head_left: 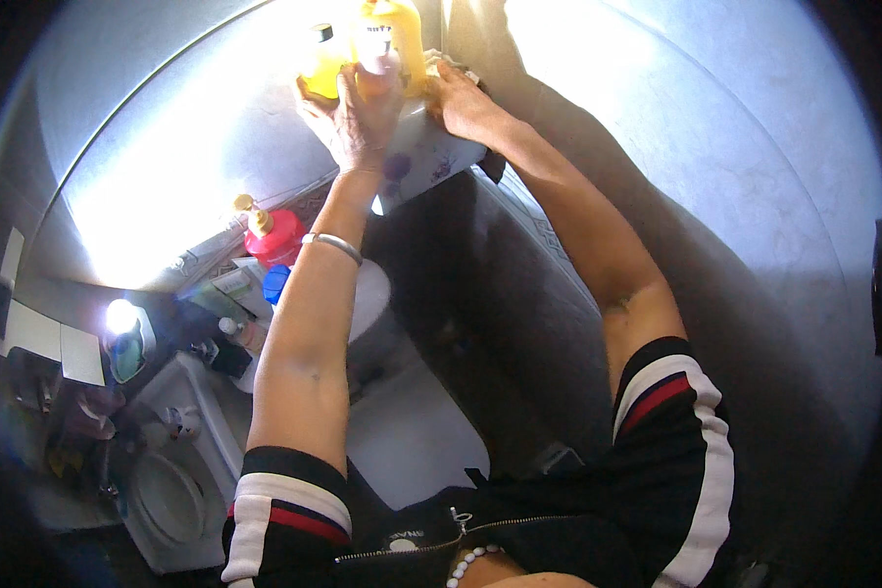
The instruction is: The person cleans a bathroom sink and surrounding surfaces using a white cloth. They wipe the sink basin, faucet, and toilet tank, then move to a wall-mounted shelf to wipe and rearrange several bottles. The person also wrings out the cloth in a white basin of water.
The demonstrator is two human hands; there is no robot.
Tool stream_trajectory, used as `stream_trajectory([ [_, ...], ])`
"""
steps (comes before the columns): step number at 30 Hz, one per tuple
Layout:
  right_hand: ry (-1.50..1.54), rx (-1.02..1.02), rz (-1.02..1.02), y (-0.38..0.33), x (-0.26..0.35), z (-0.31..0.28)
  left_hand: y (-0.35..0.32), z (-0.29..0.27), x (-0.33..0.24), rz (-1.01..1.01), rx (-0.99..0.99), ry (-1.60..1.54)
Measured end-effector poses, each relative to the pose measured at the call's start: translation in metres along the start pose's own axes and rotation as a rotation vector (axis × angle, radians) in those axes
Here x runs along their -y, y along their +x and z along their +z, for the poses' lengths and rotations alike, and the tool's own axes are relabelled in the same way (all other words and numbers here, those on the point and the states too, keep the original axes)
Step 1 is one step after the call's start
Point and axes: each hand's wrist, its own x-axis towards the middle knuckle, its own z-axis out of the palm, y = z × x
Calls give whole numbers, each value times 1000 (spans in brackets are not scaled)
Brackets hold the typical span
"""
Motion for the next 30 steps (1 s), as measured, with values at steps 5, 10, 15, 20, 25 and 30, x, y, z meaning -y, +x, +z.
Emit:
stream_trajectory([
  [5, -193, 232, -41, -8, 13, -35, 0, -4, 4, 38, -6, 58],
  [10, -607, 75, -162, 36, -8, -12, 1, -8, -9, 39, 1, 25],
  [15, -703, 145, -180, 36, 10, -20, 1, -6, -4, 6, 23, 16],
  [20, -519, 179, -5, -13, 26, -51, -1, -2, 3, 71, -53, -2],
  [25, -477, 4, -81, -11, -1, -59, 2, -8, -3, 8, 20, 17],
  [30, -158, -94, -109, 5, -10, -15, 0, -3, -5, 24, 14, 63],
])
